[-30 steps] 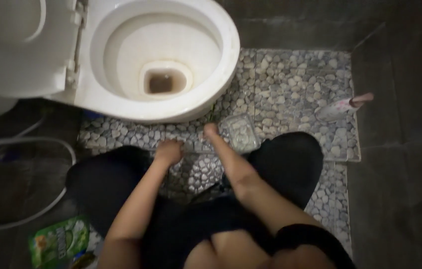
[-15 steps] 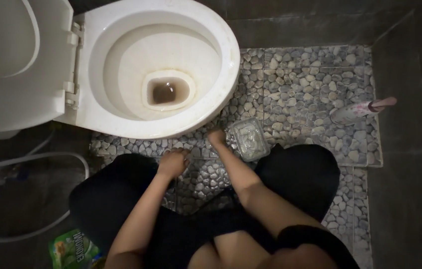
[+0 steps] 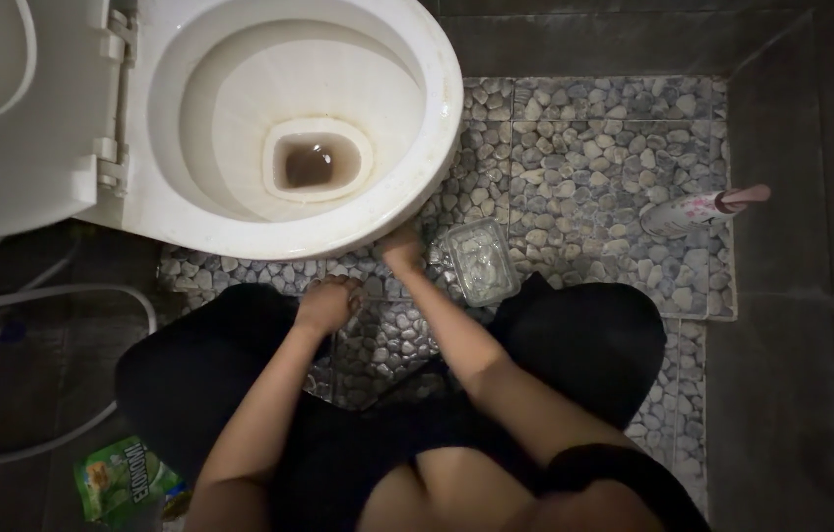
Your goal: The person sits on the bathroom floor and scrubs the base and exterior of the toilet with a toothbrush. They then close the lid and scrub the top of the toilet seat and lid with the same toothbrush.
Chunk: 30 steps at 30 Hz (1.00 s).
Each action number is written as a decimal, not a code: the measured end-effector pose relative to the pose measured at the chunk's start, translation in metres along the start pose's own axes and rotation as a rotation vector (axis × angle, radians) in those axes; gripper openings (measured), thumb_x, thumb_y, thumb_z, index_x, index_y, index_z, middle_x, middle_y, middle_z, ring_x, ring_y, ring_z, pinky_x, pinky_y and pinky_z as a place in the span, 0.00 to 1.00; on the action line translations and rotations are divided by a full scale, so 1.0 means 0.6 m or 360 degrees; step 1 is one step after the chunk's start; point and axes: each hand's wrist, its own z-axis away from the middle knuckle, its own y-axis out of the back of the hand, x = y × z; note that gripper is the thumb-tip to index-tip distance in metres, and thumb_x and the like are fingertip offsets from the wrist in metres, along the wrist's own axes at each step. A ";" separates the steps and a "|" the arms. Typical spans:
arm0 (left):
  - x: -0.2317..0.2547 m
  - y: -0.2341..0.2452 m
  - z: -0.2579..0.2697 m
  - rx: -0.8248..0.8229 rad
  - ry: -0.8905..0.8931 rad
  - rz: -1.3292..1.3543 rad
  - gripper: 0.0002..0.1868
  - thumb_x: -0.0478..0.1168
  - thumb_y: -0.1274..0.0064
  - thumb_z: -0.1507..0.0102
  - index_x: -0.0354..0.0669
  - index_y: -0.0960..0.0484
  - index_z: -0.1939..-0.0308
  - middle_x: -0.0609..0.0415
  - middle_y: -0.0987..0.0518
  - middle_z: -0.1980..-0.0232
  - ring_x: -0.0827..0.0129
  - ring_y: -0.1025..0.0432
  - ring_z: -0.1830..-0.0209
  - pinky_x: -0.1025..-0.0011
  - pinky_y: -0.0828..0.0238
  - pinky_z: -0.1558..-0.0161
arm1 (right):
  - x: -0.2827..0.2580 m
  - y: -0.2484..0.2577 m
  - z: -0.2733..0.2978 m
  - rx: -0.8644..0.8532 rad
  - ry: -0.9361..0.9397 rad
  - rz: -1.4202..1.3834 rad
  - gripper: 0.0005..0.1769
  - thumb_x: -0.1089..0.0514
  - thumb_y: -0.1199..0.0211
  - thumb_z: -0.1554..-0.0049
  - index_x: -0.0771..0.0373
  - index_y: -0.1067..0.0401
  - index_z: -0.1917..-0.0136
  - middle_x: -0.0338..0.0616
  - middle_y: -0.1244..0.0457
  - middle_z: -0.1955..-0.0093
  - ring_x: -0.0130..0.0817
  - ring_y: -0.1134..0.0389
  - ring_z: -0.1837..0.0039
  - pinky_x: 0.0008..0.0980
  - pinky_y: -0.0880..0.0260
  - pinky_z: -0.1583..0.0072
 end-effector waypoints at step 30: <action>-0.018 -0.013 -0.016 -0.0011 -0.0006 -0.0039 0.18 0.42 0.56 0.34 0.49 0.21 0.42 0.46 0.21 0.41 0.50 0.29 0.39 0.53 0.34 0.39 | 0.005 0.006 -0.011 -0.0143 0.0013 -0.0196 0.19 0.53 0.40 0.46 0.60 0.22 0.43 0.57 0.31 0.44 0.57 0.30 0.47 0.51 0.31 0.46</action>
